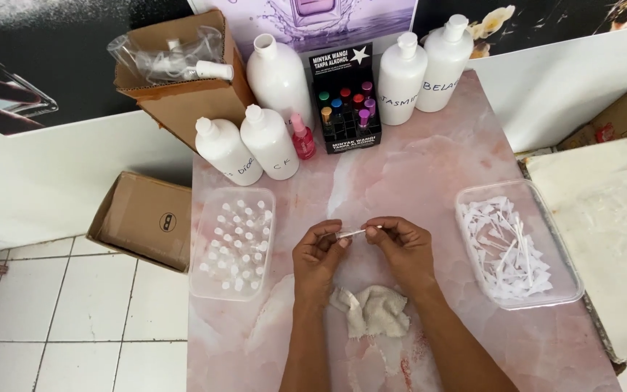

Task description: Cleaning small white plastic tubes or fittings using a cloth and cotton swabs on a table.

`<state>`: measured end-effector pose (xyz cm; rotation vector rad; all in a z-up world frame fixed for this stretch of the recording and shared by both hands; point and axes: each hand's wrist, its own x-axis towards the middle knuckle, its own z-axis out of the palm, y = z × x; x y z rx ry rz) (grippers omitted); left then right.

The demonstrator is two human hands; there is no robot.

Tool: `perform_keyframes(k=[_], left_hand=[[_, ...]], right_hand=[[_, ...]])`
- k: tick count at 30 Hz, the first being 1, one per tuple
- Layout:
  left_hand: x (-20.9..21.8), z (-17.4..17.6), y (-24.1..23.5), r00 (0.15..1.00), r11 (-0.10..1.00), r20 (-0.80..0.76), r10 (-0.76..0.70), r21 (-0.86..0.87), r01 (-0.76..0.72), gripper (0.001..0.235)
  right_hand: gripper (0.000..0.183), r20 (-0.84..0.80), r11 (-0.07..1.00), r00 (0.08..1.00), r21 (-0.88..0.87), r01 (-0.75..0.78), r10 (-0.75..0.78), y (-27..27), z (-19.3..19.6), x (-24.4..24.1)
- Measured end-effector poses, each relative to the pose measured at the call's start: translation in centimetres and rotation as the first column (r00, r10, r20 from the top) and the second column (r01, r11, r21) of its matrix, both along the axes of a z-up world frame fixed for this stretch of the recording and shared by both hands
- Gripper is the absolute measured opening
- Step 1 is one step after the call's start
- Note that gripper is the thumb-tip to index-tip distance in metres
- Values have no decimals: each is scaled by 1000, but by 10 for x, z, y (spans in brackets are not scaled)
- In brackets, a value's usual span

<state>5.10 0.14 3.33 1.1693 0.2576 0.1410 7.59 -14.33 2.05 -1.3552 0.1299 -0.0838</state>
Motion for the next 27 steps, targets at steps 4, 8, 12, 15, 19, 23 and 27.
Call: perform_keyframes(k=[4, 8, 12, 15, 19, 23, 27], left_hand=[[2, -10, -3, 1000, 1000, -10, 4, 2, -4, 24], [2, -14, 0, 1000, 1000, -31, 2, 22, -1, 24], [1, 0, -4, 1000, 998, 12, 23, 60, -24, 22], [2, -9, 1, 997, 996, 56, 57, 61, -60, 22], [3, -20, 9, 993, 995, 70, 99, 25, -101, 22], [3, -15, 6, 989, 990, 73, 125, -78, -119, 28], [5, -28, 8, 986, 982, 71, 151, -126, -141, 30]], right_hand=[[12, 33, 999, 998, -19, 51, -50, -3, 2, 0], [9, -3, 999, 1000, -43, -4, 4, -7, -6, 1], [11, 27, 997, 998, -59, 57, -55, -5, -1, 0], [6, 46, 992, 999, -125, 22, -17, -2, 7, -1], [5, 87, 981, 988, -155, -115, 130, 1, 7, -3], [7, 113, 973, 978, -171, -154, 175, 3, 7, -3], [11, 107, 973, 977, -156, -169, 187, 4, 6, -3]])
